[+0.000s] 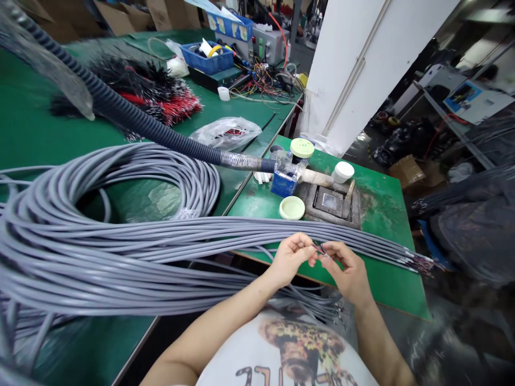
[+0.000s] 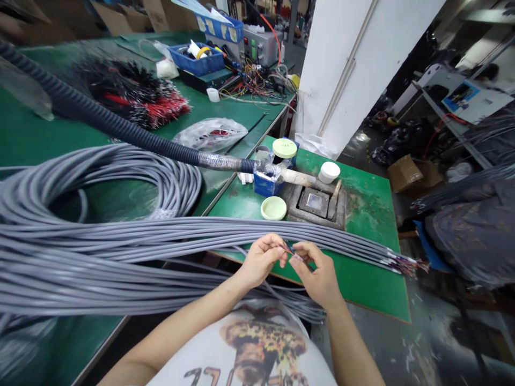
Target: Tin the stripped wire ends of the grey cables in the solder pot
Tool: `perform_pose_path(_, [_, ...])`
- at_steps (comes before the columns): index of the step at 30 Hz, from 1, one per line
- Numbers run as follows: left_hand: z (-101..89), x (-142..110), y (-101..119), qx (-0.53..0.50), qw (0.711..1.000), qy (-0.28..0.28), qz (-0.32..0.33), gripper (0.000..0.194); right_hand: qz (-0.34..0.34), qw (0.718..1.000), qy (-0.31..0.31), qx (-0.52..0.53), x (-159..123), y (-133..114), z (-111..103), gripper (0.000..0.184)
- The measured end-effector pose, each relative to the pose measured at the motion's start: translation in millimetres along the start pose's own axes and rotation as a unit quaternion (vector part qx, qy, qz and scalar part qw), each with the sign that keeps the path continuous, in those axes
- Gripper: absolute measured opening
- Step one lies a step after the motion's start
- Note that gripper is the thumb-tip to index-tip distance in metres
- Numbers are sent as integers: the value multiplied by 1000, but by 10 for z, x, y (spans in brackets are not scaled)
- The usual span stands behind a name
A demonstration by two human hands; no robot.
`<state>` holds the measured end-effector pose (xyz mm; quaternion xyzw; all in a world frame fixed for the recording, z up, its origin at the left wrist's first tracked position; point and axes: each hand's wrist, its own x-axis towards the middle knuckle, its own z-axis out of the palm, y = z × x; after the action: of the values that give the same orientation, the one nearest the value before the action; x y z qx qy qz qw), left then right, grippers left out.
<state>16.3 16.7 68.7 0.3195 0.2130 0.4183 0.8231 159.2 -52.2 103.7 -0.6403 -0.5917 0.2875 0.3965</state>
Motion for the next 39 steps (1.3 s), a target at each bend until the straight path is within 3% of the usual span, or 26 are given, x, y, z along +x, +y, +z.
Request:
perform_pose_path(10, [-24, 79, 1, -136, 980, -45, -134, 21, 14, 996, -85, 36, -28, 0, -43, 27])
perform_pose_path(16, [-68, 86, 18, -94, 987, -58, -115, 25, 23, 994, -98, 50, 3, -11, -42, 27])
perform_pose_path(21, [-70, 90, 38, -73, 992, -45, -93, 18, 26, 994, -97, 43, 30, -35, -31, 25])
perform_pose_path(27, [-52, 70, -30, -128, 984, -34, -119, 16, 9, 999, -45, -1, 36, -21, 11, 12])
perform_pose_path(32, [-6, 49, -102, -128, 988, -6, -89, 16, -16, 997, 17, -70, 42, -30, 87, 32])
perform_pose_path(39, [93, 0, -160, -167, 979, 10, -118, 15, -94, 985, 58, -134, 52, 19, 165, 20])
